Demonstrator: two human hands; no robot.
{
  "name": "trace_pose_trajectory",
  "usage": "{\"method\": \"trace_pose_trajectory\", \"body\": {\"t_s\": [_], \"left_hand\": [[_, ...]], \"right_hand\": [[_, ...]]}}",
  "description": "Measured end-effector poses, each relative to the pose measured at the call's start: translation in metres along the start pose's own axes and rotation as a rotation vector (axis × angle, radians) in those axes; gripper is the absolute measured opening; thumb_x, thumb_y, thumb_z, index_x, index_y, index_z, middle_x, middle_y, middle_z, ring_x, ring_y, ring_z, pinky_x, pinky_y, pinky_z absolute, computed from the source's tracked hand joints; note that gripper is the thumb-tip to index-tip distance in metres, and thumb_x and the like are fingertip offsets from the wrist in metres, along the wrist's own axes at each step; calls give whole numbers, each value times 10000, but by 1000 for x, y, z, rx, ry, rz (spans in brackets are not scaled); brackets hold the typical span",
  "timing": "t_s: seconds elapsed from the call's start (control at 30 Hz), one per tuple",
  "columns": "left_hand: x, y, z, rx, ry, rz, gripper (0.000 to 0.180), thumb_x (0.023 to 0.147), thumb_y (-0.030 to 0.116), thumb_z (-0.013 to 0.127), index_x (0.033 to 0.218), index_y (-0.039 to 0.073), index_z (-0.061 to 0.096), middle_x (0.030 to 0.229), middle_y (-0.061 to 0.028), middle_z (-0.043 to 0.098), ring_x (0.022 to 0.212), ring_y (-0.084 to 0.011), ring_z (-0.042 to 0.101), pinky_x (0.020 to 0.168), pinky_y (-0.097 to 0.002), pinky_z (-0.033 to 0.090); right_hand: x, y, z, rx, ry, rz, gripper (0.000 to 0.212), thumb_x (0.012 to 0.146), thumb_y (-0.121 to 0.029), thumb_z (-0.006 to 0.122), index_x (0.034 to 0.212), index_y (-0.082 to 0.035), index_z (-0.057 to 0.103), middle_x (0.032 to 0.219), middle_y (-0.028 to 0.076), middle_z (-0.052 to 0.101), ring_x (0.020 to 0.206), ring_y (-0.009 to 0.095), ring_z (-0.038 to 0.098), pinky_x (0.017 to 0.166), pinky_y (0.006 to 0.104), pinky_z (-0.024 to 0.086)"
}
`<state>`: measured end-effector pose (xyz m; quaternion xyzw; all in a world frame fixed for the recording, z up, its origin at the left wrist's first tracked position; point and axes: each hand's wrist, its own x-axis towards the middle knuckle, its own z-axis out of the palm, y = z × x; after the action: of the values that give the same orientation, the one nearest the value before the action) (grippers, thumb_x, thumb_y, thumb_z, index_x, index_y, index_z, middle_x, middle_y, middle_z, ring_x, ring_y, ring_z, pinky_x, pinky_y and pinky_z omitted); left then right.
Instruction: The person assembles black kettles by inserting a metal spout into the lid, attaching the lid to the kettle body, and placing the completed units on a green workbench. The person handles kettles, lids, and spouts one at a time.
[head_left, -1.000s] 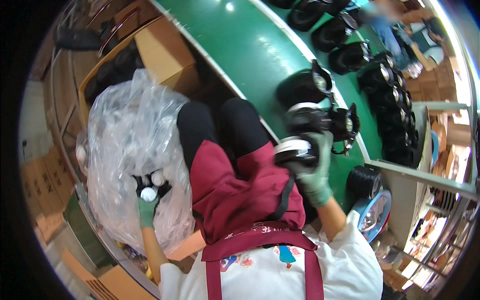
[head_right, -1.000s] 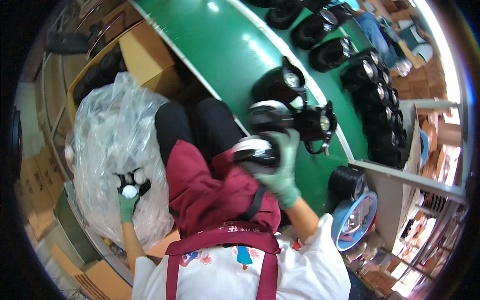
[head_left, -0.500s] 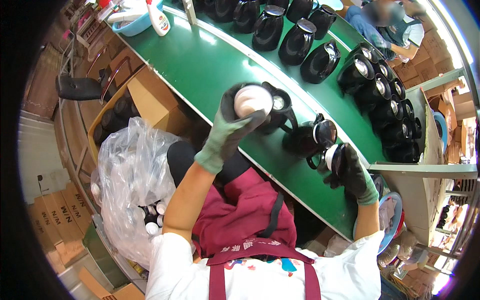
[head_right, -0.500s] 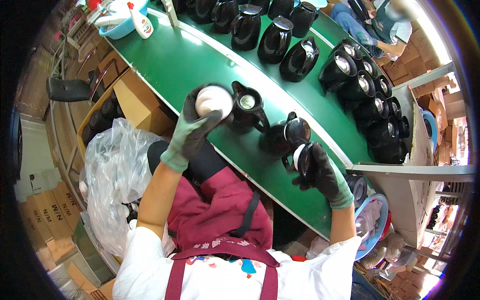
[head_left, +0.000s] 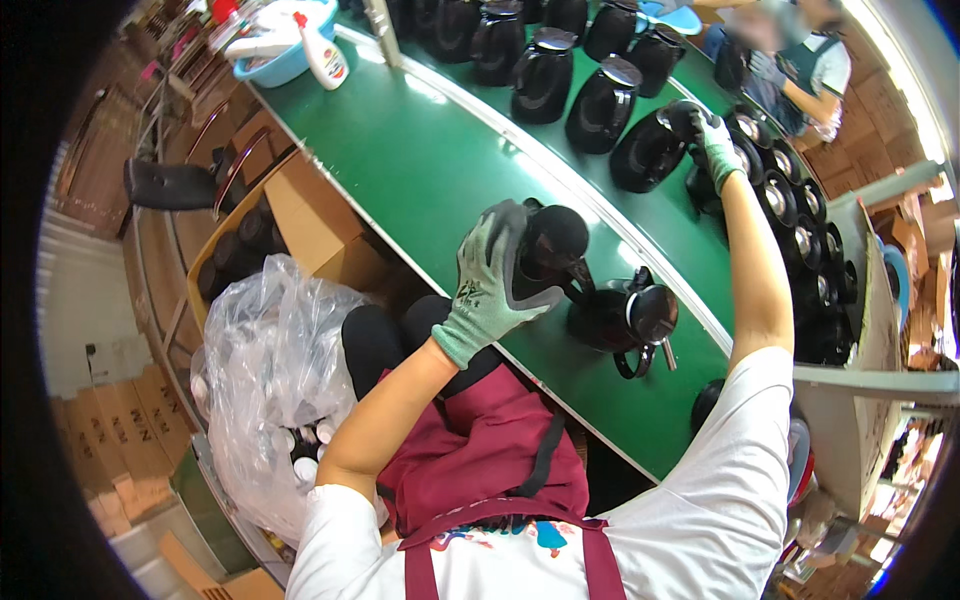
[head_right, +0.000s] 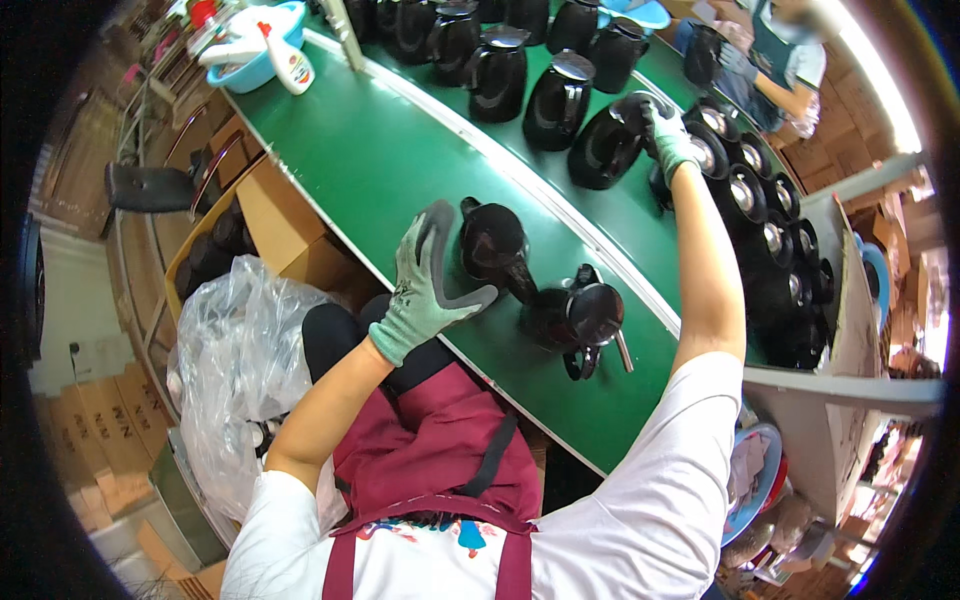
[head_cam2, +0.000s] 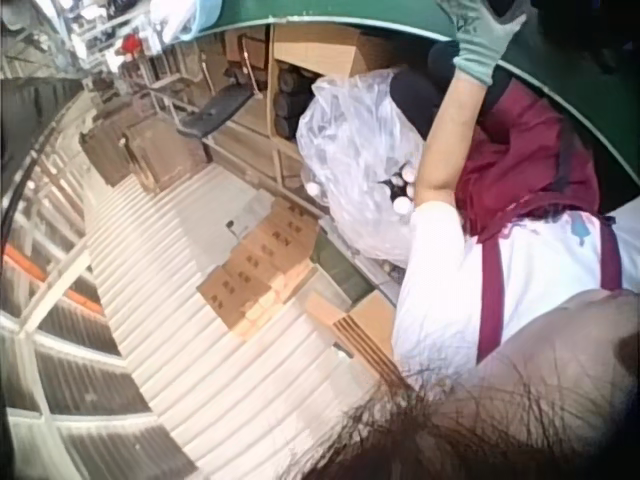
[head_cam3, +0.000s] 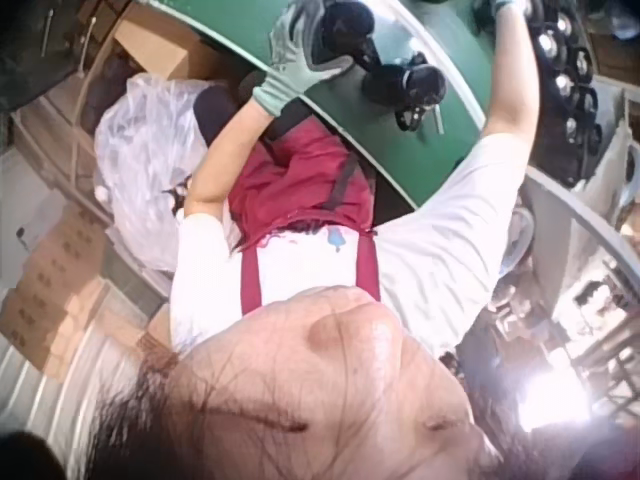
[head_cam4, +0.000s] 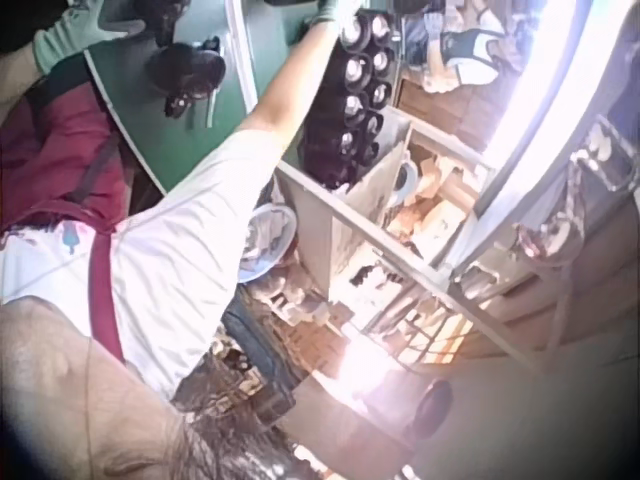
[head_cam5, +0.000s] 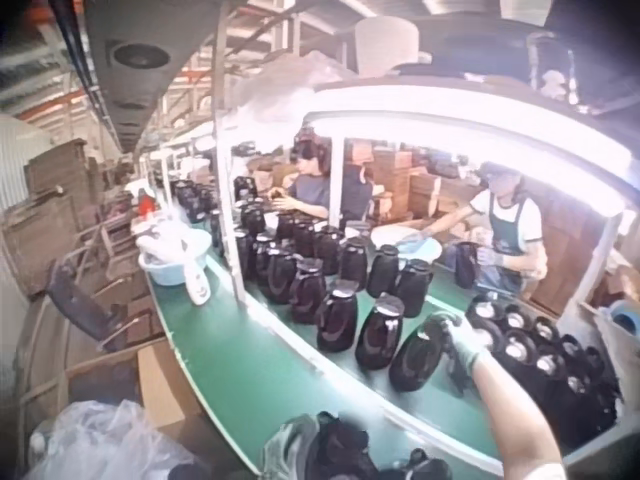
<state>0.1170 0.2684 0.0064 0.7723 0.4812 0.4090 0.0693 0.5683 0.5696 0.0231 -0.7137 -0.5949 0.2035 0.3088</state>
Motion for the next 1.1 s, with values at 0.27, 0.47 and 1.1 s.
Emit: {"method": "trace_pose_trajectory", "body": {"t_s": [0.27,0.47,1.1], "left_hand": [[-28,-29,30,-223,-129,-388,1458,528,595,945,1619,17,169,1602,-238,306,1476,-425,329,1216,-509,300],[-10,-9,44,-141,-30,-397,1169,577,508,948,1484,37,380,1469,-190,469,1361,-387,476,1146,-501,398],[-13,-17,51,-156,-78,-438,1213,543,542,914,1523,112,342,1481,-138,436,1362,-356,462,1117,-512,420]], "right_hand": [[-130,-161,33,-231,6,-804,792,836,-407,808,1466,-53,484,1303,241,565,1144,440,583,1021,496,471],[-285,-253,59,-793,-636,-1022,970,663,-358,890,1537,-255,481,1471,248,456,1316,466,479,1077,542,461],[-264,-256,63,-555,-814,-920,913,650,-240,888,1483,-218,515,1463,190,494,1279,430,537,1081,489,496]]}}
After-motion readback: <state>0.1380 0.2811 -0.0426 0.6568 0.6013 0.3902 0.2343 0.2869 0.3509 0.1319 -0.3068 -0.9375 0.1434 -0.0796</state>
